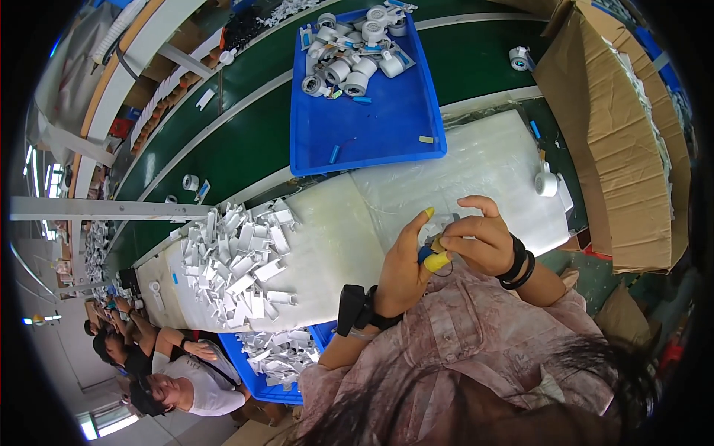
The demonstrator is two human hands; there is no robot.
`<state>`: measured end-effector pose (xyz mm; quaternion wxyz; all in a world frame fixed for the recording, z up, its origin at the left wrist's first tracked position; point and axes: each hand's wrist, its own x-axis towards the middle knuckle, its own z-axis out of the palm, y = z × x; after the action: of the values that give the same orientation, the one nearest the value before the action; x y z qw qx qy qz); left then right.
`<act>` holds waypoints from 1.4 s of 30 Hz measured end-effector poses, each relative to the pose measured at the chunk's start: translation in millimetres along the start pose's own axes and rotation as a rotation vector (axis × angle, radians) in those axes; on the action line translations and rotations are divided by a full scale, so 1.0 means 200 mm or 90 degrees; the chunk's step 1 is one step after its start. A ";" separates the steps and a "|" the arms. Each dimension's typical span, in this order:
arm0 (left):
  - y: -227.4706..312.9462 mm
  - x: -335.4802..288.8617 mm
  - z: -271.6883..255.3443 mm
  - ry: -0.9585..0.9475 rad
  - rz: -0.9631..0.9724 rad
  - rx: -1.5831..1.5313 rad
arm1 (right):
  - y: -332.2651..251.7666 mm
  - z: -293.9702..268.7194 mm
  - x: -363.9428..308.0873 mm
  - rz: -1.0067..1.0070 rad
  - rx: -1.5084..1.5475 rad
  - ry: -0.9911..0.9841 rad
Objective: The person picks up a white plastic housing and a small electronic component, fits the component into the housing, and then retrieves a white circular part from a blue tray. They fit the circular part onto the assembly and place the completed unit back into the blue tray.
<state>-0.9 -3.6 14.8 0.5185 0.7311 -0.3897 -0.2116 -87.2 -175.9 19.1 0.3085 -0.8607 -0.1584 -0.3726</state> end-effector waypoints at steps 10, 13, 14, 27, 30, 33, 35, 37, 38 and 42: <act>0.00 -0.01 0.01 0.015 0.029 0.015 | -0.02 0.01 0.01 0.014 -0.025 0.006; -0.02 -0.01 0.02 0.019 0.037 0.009 | -0.01 0.01 0.01 0.022 -0.020 -0.004; -0.02 -0.01 0.02 0.018 0.036 0.009 | -0.01 0.00 0.02 0.021 -0.017 -0.006; 0.00 -0.02 0.04 0.075 0.032 0.010 | -0.06 0.01 0.04 0.044 -0.021 0.009; 0.01 -0.03 0.04 0.074 0.014 0.009 | -0.07 0.02 0.05 0.057 -0.006 0.018; 0.01 -0.02 0.03 0.092 0.046 0.035 | -0.08 0.04 0.05 0.064 -0.011 0.024; 0.01 -0.02 0.02 0.098 0.064 0.046 | -0.08 0.06 0.05 0.073 -0.012 0.030; 0.00 -0.03 0.01 0.050 0.015 0.043 | -0.08 0.08 0.03 0.082 -0.012 0.037; 0.00 -0.03 0.01 0.049 0.015 0.045 | -0.08 0.09 0.03 0.087 -0.014 0.044; -0.03 -0.04 0.01 0.031 -0.084 -0.008 | -0.05 0.11 -0.01 0.112 0.006 0.011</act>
<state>-4.3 2.1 8.5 0.5175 0.7568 -0.3263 -0.2302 -80.4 -154.1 9.6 0.3451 -0.8668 -0.0813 -0.3506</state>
